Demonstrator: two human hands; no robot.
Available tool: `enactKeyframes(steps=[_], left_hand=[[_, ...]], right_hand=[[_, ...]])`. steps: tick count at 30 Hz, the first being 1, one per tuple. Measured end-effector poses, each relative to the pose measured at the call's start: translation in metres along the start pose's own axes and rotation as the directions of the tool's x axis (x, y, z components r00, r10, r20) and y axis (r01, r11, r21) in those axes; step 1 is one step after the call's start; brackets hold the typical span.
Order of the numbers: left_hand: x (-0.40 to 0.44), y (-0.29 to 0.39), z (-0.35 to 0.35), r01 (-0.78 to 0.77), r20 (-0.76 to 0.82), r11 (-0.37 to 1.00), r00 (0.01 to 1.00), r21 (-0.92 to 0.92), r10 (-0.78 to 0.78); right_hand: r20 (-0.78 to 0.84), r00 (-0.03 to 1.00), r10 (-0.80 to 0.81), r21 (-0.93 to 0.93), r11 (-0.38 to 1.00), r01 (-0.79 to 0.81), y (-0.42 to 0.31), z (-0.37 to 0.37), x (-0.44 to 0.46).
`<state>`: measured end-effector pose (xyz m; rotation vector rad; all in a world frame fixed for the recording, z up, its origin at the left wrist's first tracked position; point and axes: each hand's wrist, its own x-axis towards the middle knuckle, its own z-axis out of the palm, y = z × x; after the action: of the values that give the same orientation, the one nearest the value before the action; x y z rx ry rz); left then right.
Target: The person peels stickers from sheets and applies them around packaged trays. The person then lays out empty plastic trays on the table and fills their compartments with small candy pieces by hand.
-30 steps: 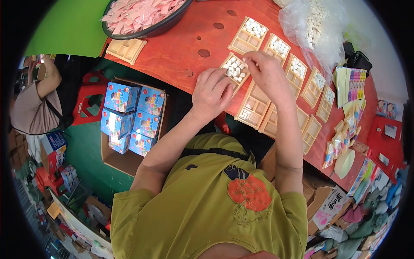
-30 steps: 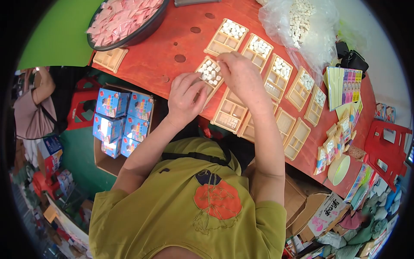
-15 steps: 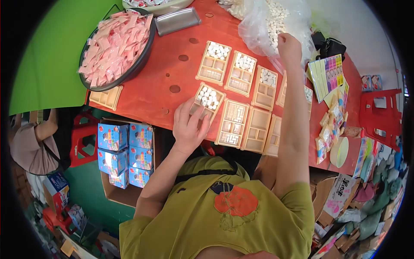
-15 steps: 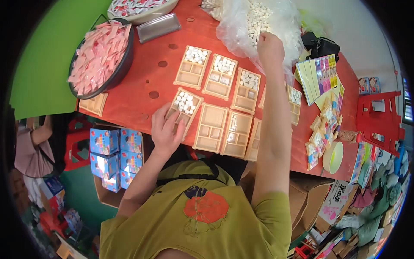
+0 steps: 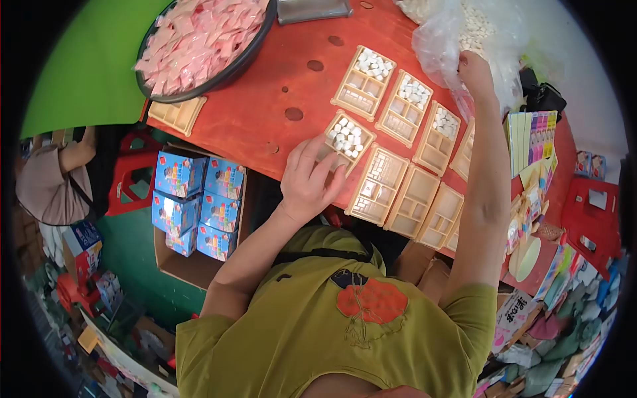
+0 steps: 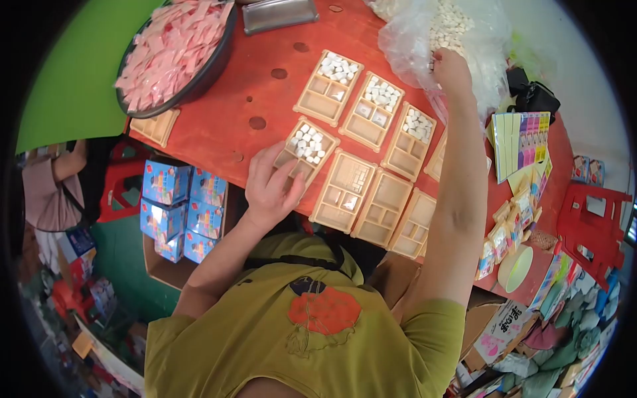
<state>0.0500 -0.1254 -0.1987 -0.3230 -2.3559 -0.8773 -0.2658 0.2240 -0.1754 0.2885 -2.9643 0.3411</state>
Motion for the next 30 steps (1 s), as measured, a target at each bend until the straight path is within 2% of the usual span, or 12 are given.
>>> enactKeyframes(steps=[3,5,9,13,16,17,19,20,22,24,28,30], left_hand=[[0.000,-0.001,0.000,0.003,-0.011,1.000,1.000,-0.013,-0.003],[0.000,-0.001,0.000,0.010,-0.018,1.000,1.000,-0.006,-0.011],[-0.001,-0.001,0.000,0.012,-0.028,1.000,1.000,-0.019,-0.013],[0.000,0.000,0.000,-0.001,-0.025,1.000,1.000,-0.009,0.001],[0.000,-0.001,0.000,-0.013,-0.022,1.000,1.000,-0.013,0.013],[0.000,-0.001,-0.001,-0.015,-0.012,1.000,1.000,-0.015,0.015],[0.001,-0.001,-0.002,-0.017,-0.001,1.000,1.000,-0.017,0.017],[0.002,-0.001,-0.003,-0.021,0.018,1.000,1.000,-0.005,0.021],[0.006,0.002,-0.005,-0.026,0.030,1.000,0.999,0.008,0.026],[0.008,0.005,-0.008,0.018,0.153,0.999,0.988,0.043,-0.024],[0.002,0.001,-0.005,0.048,0.170,0.998,0.984,0.042,-0.054],[0.001,0.000,-0.004,0.079,0.143,0.997,0.987,-0.008,-0.077]], right_hand=[[0.031,0.997,0.075,-0.006,0.997,-0.075,-0.003,-0.004,-0.001],[-0.152,0.985,0.085,0.030,0.996,-0.081,-0.003,-0.006,-0.005],[-0.287,0.936,0.204,0.325,0.940,-0.105,-0.055,-0.043,-0.047],[0.047,0.988,0.150,0.786,0.605,-0.129,-0.140,-0.047,-0.131],[0.210,0.975,-0.073,0.873,0.462,-0.154,-0.195,-0.022,-0.180],[0.210,0.975,-0.071,0.874,0.461,-0.155,-0.210,-0.021,-0.187],[0.167,0.970,-0.175,0.664,0.747,0.020,-0.233,-0.020,-0.196],[0.166,0.971,-0.174,0.665,0.747,0.020,-0.238,-0.017,-0.199],[0.020,0.955,-0.295,0.495,0.833,0.247,-0.242,-0.010,-0.203],[0.029,0.960,-0.278,0.503,0.834,0.227,-0.243,-0.015,-0.206],[0.122,0.974,-0.189,0.580,0.810,0.085,-0.232,-0.024,-0.207],[0.074,0.977,-0.202,0.566,0.815,0.125,-0.224,-0.018,-0.208]])
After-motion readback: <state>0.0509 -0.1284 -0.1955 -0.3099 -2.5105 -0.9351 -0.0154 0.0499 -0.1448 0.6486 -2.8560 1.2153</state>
